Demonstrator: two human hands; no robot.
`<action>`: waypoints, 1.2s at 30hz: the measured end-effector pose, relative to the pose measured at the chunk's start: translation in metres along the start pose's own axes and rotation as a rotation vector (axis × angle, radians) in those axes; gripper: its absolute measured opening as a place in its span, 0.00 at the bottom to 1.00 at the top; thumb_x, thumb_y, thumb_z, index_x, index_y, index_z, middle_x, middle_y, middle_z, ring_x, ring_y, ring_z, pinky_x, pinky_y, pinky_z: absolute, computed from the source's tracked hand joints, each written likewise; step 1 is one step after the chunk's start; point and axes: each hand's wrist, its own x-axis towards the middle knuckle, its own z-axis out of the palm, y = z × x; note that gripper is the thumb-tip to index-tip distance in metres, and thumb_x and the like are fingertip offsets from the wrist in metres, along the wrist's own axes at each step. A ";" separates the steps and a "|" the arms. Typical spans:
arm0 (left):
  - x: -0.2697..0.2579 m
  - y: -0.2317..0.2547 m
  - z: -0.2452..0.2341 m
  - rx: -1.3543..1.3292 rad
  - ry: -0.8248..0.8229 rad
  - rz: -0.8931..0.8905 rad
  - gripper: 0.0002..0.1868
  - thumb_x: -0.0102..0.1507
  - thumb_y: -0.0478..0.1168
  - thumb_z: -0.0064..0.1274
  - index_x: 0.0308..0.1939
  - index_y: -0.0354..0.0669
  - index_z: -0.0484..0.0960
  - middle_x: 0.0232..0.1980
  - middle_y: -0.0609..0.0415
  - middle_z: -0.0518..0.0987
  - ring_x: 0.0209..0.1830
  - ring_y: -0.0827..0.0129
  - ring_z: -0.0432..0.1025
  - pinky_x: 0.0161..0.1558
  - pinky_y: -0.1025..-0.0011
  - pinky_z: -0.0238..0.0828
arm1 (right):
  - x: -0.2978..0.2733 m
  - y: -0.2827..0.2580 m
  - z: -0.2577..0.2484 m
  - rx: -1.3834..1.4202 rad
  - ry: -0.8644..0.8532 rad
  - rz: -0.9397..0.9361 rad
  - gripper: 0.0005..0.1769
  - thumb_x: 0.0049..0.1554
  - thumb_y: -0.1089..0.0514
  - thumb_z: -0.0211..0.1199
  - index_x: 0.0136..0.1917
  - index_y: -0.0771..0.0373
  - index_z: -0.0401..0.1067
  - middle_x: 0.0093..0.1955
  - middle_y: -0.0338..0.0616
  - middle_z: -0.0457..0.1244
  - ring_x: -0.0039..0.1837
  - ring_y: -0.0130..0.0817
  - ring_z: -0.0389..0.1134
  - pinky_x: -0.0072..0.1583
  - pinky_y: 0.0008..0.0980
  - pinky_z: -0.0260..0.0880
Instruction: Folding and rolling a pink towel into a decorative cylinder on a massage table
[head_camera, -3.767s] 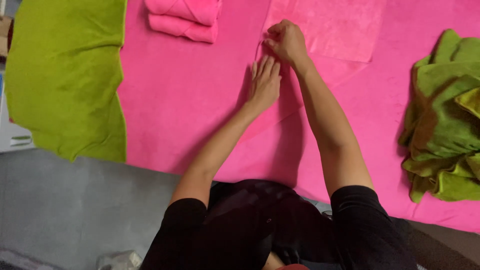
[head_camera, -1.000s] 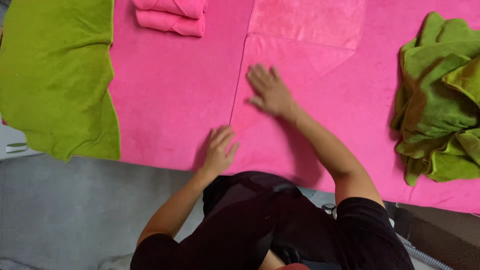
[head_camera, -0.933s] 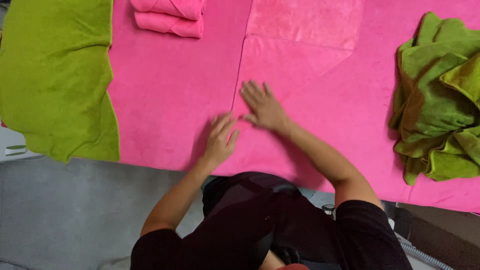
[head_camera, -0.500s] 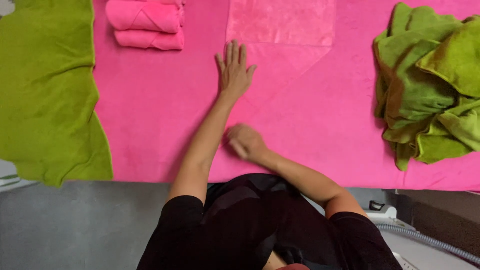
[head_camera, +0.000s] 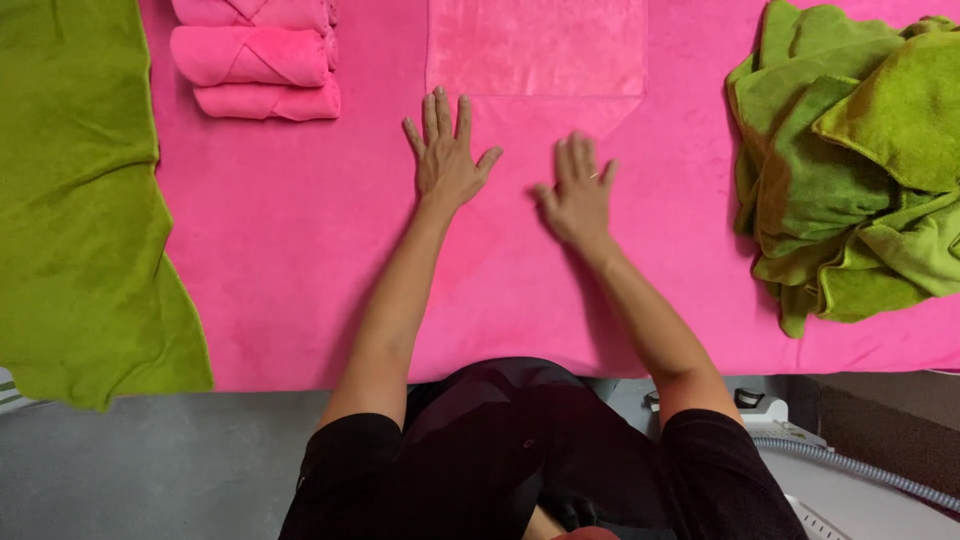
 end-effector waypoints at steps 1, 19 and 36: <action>0.000 0.000 0.002 0.000 0.006 0.002 0.50 0.71 0.75 0.32 0.86 0.48 0.41 0.86 0.37 0.34 0.87 0.45 0.28 0.77 0.29 0.24 | 0.007 0.012 -0.008 -0.003 0.029 0.056 0.55 0.60 0.19 0.18 0.87 0.56 0.34 0.89 0.49 0.27 0.89 0.45 0.24 0.79 0.65 0.14; -0.083 -0.049 0.042 -0.417 0.550 -0.179 0.10 0.67 0.41 0.53 0.44 0.37 0.78 0.43 0.40 0.78 0.44 0.42 0.72 0.47 0.45 0.65 | 0.110 0.150 -0.052 0.455 0.443 0.560 0.14 0.55 0.46 0.73 0.33 0.51 0.74 0.32 0.34 0.67 0.37 0.31 0.67 0.41 0.41 0.66; -0.133 -0.049 0.040 -0.382 -0.101 -0.499 0.21 0.61 0.56 0.66 0.28 0.42 0.83 0.32 0.40 0.83 0.36 0.42 0.79 0.36 0.46 0.73 | 0.137 0.154 -0.047 0.975 0.382 0.693 0.18 0.50 0.68 0.80 0.27 0.58 0.73 0.23 0.38 0.62 0.25 0.22 0.58 0.30 0.26 0.56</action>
